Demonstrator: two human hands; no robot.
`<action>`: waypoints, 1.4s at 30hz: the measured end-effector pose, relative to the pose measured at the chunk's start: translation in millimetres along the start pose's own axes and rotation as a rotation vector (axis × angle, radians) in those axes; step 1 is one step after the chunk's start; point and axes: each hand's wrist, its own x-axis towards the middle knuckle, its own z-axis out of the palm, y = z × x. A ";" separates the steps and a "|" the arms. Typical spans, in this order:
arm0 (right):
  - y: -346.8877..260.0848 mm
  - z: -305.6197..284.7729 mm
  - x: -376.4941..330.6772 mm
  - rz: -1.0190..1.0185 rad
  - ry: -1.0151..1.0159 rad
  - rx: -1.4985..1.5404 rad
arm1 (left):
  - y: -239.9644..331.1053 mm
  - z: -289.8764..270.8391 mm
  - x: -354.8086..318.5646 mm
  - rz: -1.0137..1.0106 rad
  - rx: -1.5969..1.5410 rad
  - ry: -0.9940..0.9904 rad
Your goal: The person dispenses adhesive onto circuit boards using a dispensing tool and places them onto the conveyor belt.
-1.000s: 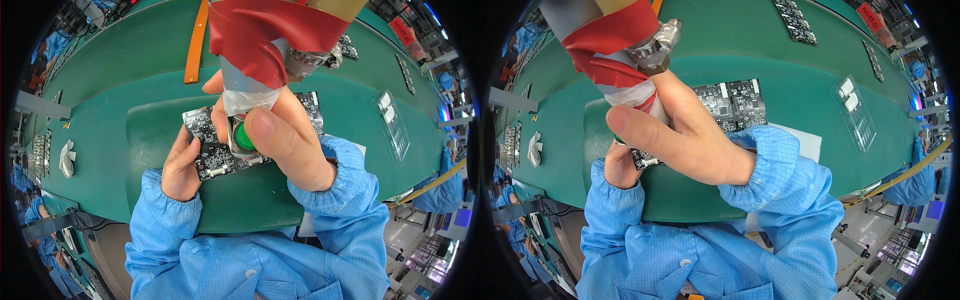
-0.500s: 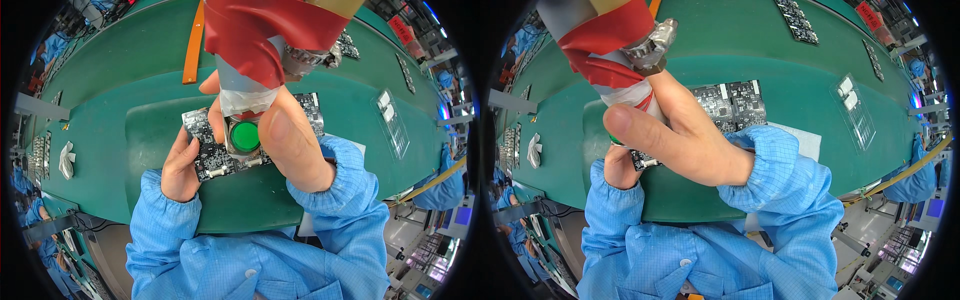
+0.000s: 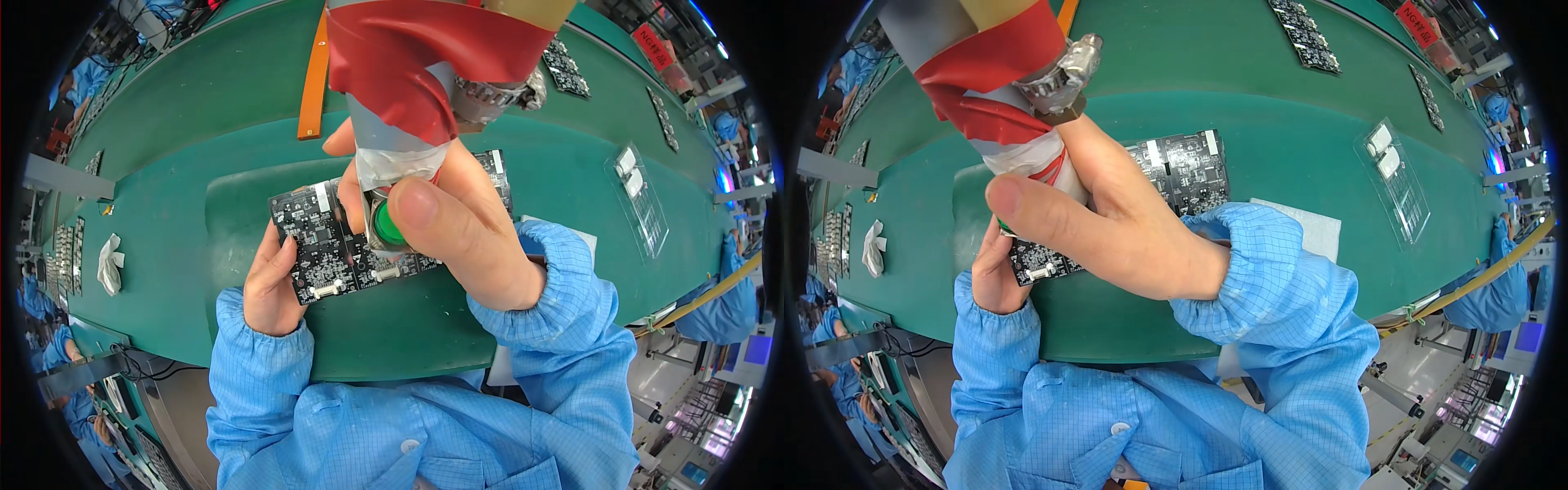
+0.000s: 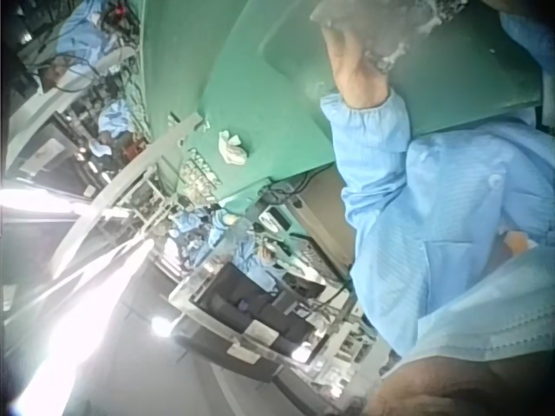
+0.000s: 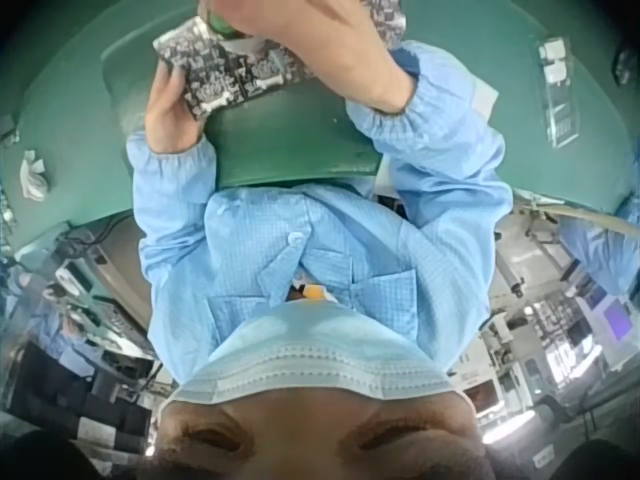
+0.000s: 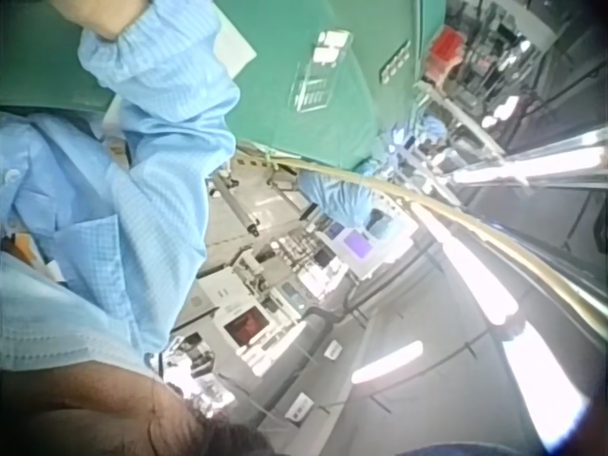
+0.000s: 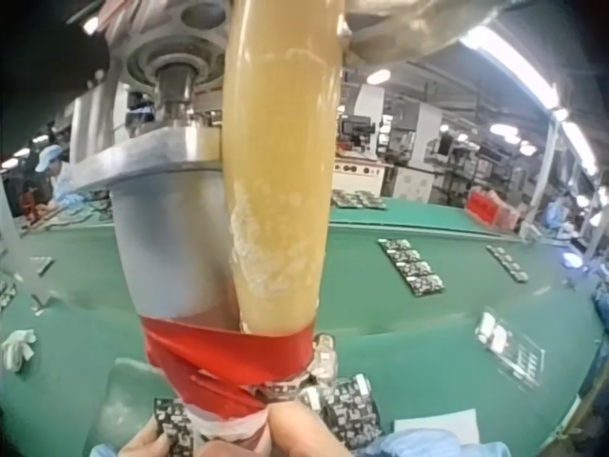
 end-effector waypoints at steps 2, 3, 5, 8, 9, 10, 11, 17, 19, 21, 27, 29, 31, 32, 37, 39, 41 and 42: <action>-0.9 0.8 -0.3 0.003 -0.003 0.022 | 0.8 0.3 -0.3 0.005 -0.001 0.014; -1.3 1.2 -0.3 0.007 -0.005 0.029 | 1.6 -1.2 -0.7 0.002 -0.002 -0.003; -2.6 1.9 -0.4 0.026 -0.010 0.056 | 2.0 -1.8 -0.8 -0.001 -0.003 -0.020; -4.6 2.6 -0.1 0.049 -0.009 0.087 | 1.7 -1.4 0.2 0.006 -0.028 0.010; -3.9 2.7 0.1 0.053 -0.008 0.094 | 2.0 -2.9 0.2 0.003 -0.022 0.001; -3.3 2.7 0.4 0.058 -0.007 0.100 | 2.2 -4.1 0.2 0.000 -0.015 -0.008; -2.3 2.7 0.7 0.047 -0.006 0.089 | 2.1 -4.8 0.2 0.000 -0.015 -0.007; 4.3 2.1 1.7 -0.028 0.024 0.034 | 0.6 -2.2 1.5 0.010 -0.007 0.001; 8.4 4.1 3.3 -0.073 0.033 0.061 | 1.4 -4.4 -1.5 0.008 -0.005 0.041; 3.8 1.8 1.6 -0.042 0.020 0.048 | 0.6 -3.3 0.4 0.004 -0.008 0.015; -0.4 2.4 0.2 0.020 0.011 0.037 | 1.9 -3.4 0.2 0.003 0.000 0.007; -2.0 2.6 0.5 0.038 0.007 0.054 | 1.7 -2.7 0.2 0.006 -0.005 0.006; -2.4 2.3 0.7 0.035 0.007 0.067 | 1.4 -1.8 0.1 0.008 -0.020 0.025; -1.2 1.9 1.1 0.030 0.004 0.054 | 1.5 -2.6 -0.2 0.009 -0.019 0.027; -1.8 3.5 1.0 0.047 0.027 0.073 | 1.5 -3.6 0.8 0.005 -0.020 0.011; -1.1 2.7 0.6 0.017 0.027 0.055 | 1.7 -3.3 1.2 0.000 -0.019 0.001; 1.9 3.7 1.7 0.001 0.033 0.073 | 1.7 -4.8 0.6 -0.001 -0.017 -0.002; 4.4 4.1 2.6 -0.001 0.033 0.088 | 1.8 -6.5 -0.1 -0.001 -0.010 -0.002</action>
